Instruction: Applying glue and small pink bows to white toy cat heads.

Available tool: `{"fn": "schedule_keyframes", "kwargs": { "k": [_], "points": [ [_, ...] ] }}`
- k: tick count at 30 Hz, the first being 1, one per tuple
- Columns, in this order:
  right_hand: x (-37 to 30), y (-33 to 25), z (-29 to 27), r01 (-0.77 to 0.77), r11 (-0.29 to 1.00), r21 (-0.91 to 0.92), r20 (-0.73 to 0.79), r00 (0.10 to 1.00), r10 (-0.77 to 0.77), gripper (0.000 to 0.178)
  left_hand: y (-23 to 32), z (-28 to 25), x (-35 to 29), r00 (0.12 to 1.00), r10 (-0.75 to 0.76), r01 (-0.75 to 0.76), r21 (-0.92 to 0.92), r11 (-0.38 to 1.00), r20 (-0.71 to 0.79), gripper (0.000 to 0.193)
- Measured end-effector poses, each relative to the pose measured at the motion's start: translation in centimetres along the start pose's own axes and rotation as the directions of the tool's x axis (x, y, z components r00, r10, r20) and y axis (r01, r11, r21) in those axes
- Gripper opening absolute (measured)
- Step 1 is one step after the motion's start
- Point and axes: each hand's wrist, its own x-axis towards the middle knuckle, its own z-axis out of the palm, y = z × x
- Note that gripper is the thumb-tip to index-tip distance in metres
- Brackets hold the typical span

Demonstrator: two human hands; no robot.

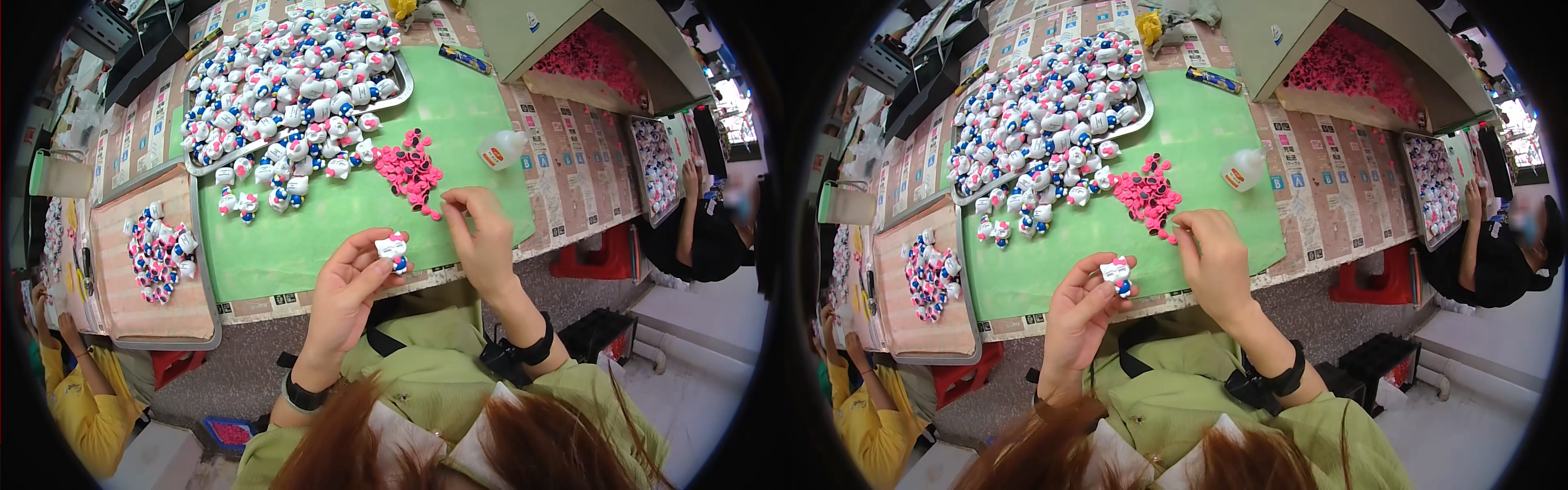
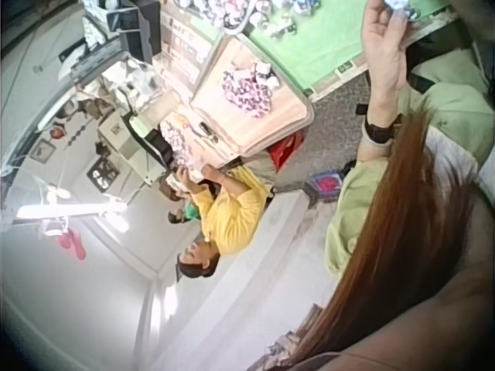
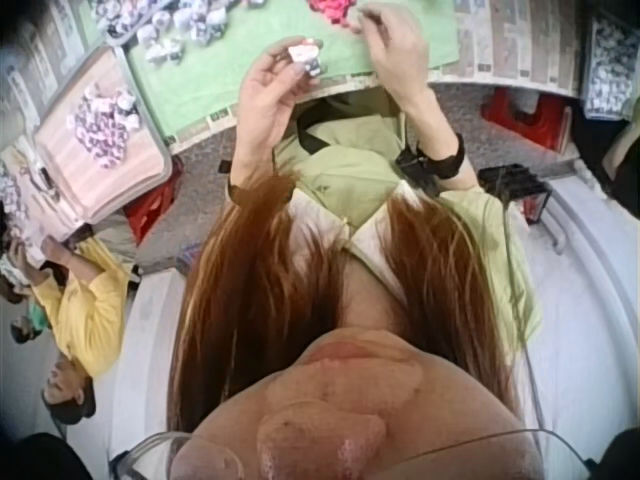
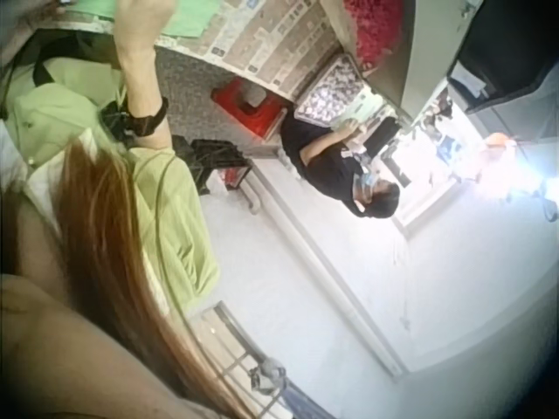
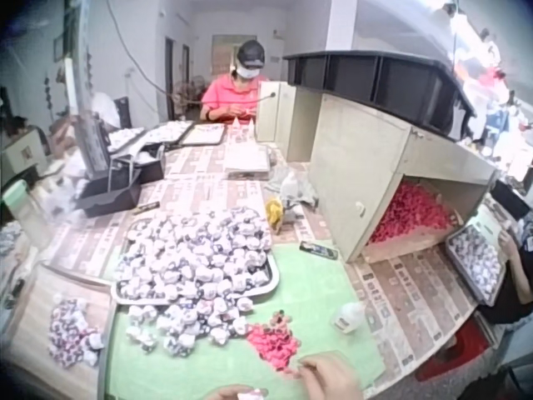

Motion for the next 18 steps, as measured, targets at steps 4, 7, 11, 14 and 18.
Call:
{"fn": "schedule_keyframes", "kwargs": {
  "k": [4, 7, 11, 14, 18],
  "points": [
    [0.4, 0.5, -0.4, 0.042, 0.995, -0.089, 0.084, 0.996, -0.035, 0.012, -0.1, -0.1, 0.0, 1.0, 0.008, -0.008, 0.025, 1.0, -0.028, 0.032],
    [0.3, 0.4, -0.3, 0.092, 0.985, -0.147, 0.153, 0.986, -0.069, 0.013, -0.2, -0.2, 0.0, 0.999, 0.006, -0.005, 0.025, 1.0, -0.035, 0.032],
    [0.6, 0.0, -0.1, 0.117, 0.976, -0.182, 0.212, 0.974, -0.078, 0.012, -0.3, -0.4, 0.0, 1.0, -0.003, 0.003, 0.015, 1.0, -0.019, 0.03],
    [0.2, -0.4, 0.1, -0.094, 0.994, 0.055, 0.203, 0.976, 0.081, 0.011, -0.1, -0.1, -0.1, 1.0, -0.02, 0.02, 0.001, 1.0, 0.005, 0.029],
    [-0.2, -2.6, 0.6, 0.02, 0.993, 0.119, 0.102, 0.994, -0.032, 0.013, -0.2, 0.2, -0.1, 0.998, -0.018, 0.018, -0.012, 1.0, 0.057, 0.03]
  ]
}}
